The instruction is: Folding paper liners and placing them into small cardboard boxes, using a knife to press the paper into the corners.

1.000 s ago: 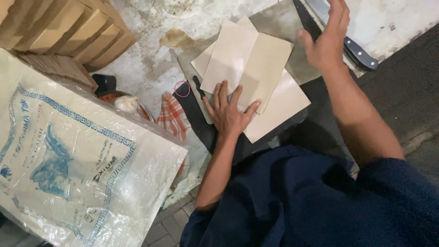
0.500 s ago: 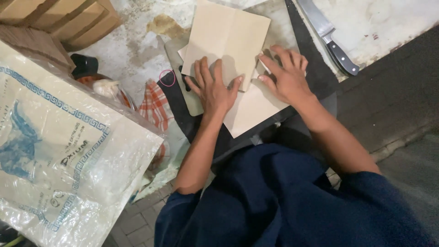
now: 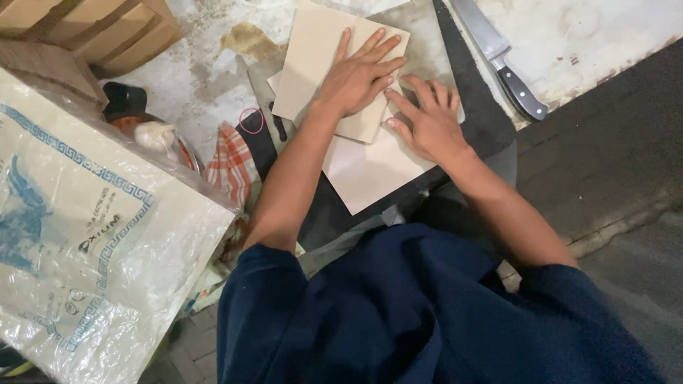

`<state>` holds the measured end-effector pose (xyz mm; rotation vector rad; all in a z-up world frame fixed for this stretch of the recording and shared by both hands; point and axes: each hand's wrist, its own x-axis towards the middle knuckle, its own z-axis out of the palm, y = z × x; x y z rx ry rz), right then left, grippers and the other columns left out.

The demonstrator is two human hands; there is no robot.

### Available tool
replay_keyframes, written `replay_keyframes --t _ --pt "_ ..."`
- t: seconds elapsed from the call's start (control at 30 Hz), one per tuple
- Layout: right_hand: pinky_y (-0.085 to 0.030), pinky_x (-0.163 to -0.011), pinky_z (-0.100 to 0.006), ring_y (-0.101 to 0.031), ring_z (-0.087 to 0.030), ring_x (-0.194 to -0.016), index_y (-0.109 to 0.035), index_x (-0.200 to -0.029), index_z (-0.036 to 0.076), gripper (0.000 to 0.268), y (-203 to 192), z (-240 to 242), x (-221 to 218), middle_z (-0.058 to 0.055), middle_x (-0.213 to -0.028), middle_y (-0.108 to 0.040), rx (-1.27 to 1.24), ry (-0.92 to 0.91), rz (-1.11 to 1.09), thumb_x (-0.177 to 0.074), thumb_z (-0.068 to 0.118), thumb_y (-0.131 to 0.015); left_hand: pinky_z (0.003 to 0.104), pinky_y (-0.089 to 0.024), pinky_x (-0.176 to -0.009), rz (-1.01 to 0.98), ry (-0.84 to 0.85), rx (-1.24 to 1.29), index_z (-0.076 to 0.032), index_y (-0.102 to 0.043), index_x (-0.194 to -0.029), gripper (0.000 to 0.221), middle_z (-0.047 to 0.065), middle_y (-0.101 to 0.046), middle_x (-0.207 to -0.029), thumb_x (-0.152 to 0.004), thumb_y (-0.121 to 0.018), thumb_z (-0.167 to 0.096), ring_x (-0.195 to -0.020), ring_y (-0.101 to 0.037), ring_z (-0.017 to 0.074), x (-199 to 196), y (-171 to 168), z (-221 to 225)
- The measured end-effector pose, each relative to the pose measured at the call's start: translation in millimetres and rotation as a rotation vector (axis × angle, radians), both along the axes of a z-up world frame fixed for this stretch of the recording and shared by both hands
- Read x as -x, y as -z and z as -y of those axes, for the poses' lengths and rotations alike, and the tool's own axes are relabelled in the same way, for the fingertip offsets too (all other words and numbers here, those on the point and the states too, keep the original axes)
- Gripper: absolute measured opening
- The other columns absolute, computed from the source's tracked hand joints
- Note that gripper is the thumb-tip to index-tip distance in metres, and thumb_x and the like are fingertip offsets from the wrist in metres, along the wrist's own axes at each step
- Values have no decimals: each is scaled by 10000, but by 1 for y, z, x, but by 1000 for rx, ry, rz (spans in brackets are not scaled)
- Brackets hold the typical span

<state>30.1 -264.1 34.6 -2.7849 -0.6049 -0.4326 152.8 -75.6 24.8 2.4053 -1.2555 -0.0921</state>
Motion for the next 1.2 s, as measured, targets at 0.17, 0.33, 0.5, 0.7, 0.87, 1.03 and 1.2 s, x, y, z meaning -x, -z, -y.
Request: replay_keyframes --t 0.17,0.33,0.5,0.7,0.87,1.03,1.2 --pt "-333 -905 -487 -440 -379 -1134 -569 -1372 224 425 4 2 -2 -110 -1405 -455 0 -26 39 -1077 499 -436 594 -50 -1141 9 29 -141 -270 -466 -1507 446 16 -266 -1588 -1098 -331 -382 -1468 -120 236 -5 0 -6" --pt "-329 -891 -478 -467 -366 -1100 -584 -1360 233 421 1 0 -3 -114 -1384 -481 -17 -23 71 -1077 506 -432 593 -75 -1115 14 49 -151 -284 -475 -1505 472 7 -251 -1593 -1091 -304 -432 -1467 -99 240 -9 -2 -9" --pt "-333 -901 -512 -434 -388 -1145 -644 -1323 259 408 5 -1 3 -135 -1404 -482 -54 -41 65 -1069 517 -455 585 -100 -1104 58 48 -147 -296 -454 -1519 500 10 -277 -1590 -1095 -248 -464 -1463 -137 258 -8 -2 -9" --pt "-318 -934 -480 -401 -305 -1230 -644 -1274 214 458 -2 -13 26 -55 -1408 -525 6 -164 82 -1004 568 -538 589 -102 -1106 67 57 -97 -297 -515 -1487 424 3 -302 -1575 -1108 -363 -412 -1455 -144 246 -11 -1 -9" --pt "-249 -990 -477 -347 -279 -1282 -760 -1075 320 336 1 -16 35 31 -1465 -474 -45 -274 105 -991 575 -557 595 -85 -1103 32 53 -117 -324 -481 -1487 423 7 -311 -1575 -1094 -357 -418 -1458 -147 243 -10 -4 -10" --pt "-271 -956 -485 -362 -360 -1249 -622 -1354 237 453 -15 -8 26 -128 -1456 -457 -104 -112 -18 -1045 503 -423 606 -102 -1110 98 61 -108 -315 -470 -1501 427 22 -314 -1574 -1105 -351 -420 -1456 -158 258 -10 0 -11" --pt "-313 -940 -585 -343 -368 -1303 -701 -1110 285 338 -3 -14 55 -12 -1495 -412 -35 -288 -56 -913 551 -632 609 -107 -1120 119 67 -126 -319 -465 -1511 427 9 -258 -1591 -1105 -372 -416 -1466 -127 243 -5 4 -10"
